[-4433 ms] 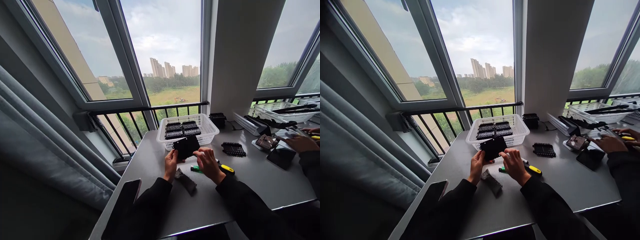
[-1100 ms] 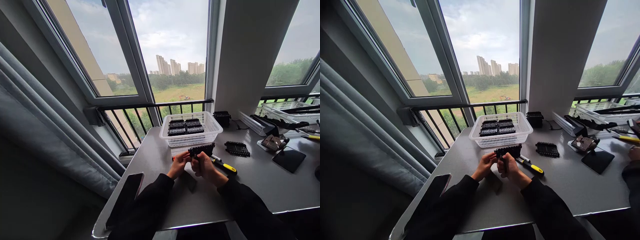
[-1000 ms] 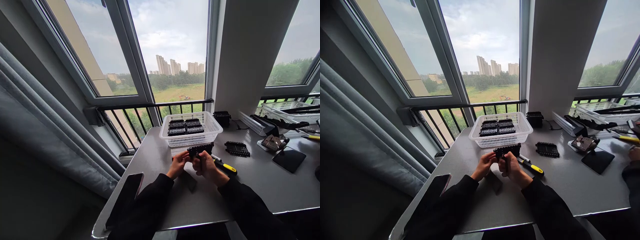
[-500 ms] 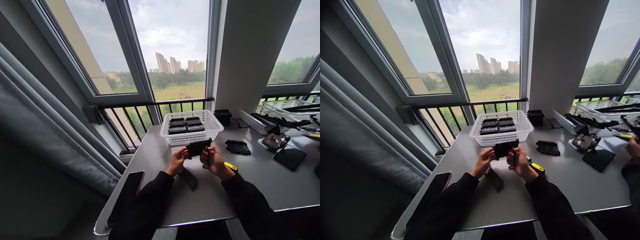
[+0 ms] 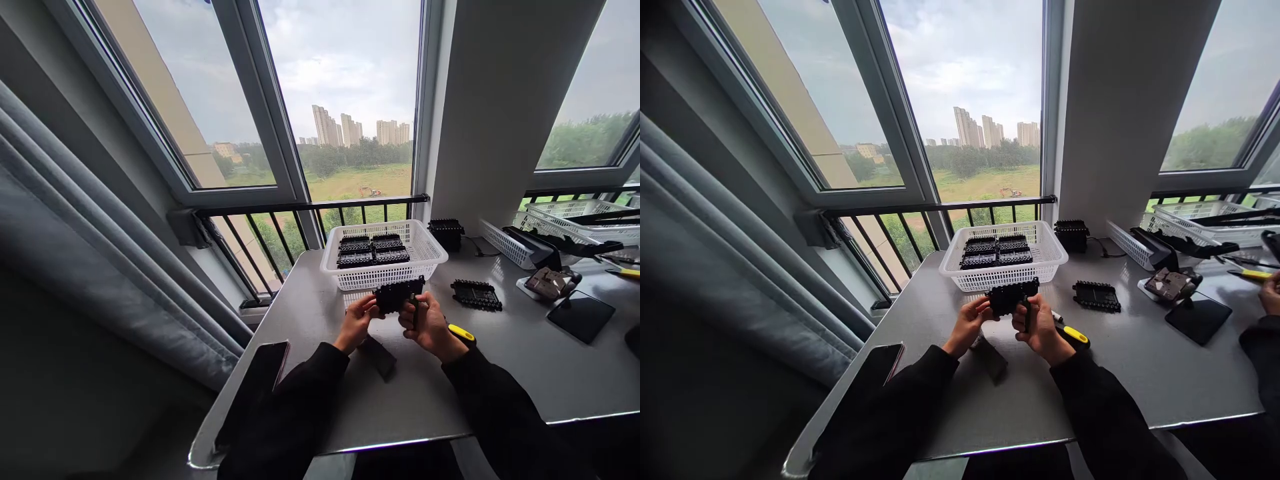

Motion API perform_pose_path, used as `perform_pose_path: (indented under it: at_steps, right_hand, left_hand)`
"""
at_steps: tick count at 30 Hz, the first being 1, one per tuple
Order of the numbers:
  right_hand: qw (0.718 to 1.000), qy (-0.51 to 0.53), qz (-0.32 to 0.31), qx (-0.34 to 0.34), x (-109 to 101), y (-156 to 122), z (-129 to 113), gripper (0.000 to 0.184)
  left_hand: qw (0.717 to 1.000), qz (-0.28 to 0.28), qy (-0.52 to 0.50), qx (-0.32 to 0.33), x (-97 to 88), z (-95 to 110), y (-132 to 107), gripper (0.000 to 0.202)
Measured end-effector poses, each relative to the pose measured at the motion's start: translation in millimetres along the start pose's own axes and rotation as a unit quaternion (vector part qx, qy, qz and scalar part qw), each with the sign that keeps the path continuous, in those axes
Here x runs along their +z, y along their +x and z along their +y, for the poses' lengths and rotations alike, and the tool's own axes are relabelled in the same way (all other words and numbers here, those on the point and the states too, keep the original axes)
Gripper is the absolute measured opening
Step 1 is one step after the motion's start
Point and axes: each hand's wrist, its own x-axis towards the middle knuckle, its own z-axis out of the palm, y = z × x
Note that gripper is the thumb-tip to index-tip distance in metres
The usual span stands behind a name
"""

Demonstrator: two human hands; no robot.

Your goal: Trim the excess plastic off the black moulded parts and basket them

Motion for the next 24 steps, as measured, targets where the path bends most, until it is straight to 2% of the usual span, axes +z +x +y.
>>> perform_pose_path:
  at_steps: [5,9,13,16,18,21,24]
  right_hand:
    - [0.998,-0.036,-0.029,0.030,7,6,16,0.023]
    - [0.996,-0.069,-0.055,0.022,8,10,25,0.024]
    - [0.992,-0.097,-0.082,0.010,10,7,26,0.029]
    - [0.988,-0.125,-0.087,-0.020,15,2,27,0.036]
    - [0.985,-0.145,-0.048,-0.082,16,1,29,0.040]
    - [0.966,-0.128,0.082,-0.210,13,8,32,0.058]
    - [0.940,-0.078,0.193,-0.271,8,16,33,0.064]
  left_hand:
    - [1.000,-0.014,0.016,-0.001,1.6,-3,-1,0.031]
    - [0.999,-0.024,0.045,0.010,2.8,-10,-2,0.031]
    - [0.997,0.000,0.069,0.021,4.8,-16,-3,0.027]
    - [0.999,0.017,0.039,0.003,4.9,-17,-2,0.030]
    - [0.999,0.035,-0.004,-0.018,3.8,-16,0,0.039]
    - [0.994,0.082,-0.061,-0.038,1.9,-12,2,0.057]
    - [0.990,0.096,-0.090,-0.042,2.5,-5,0,0.067]
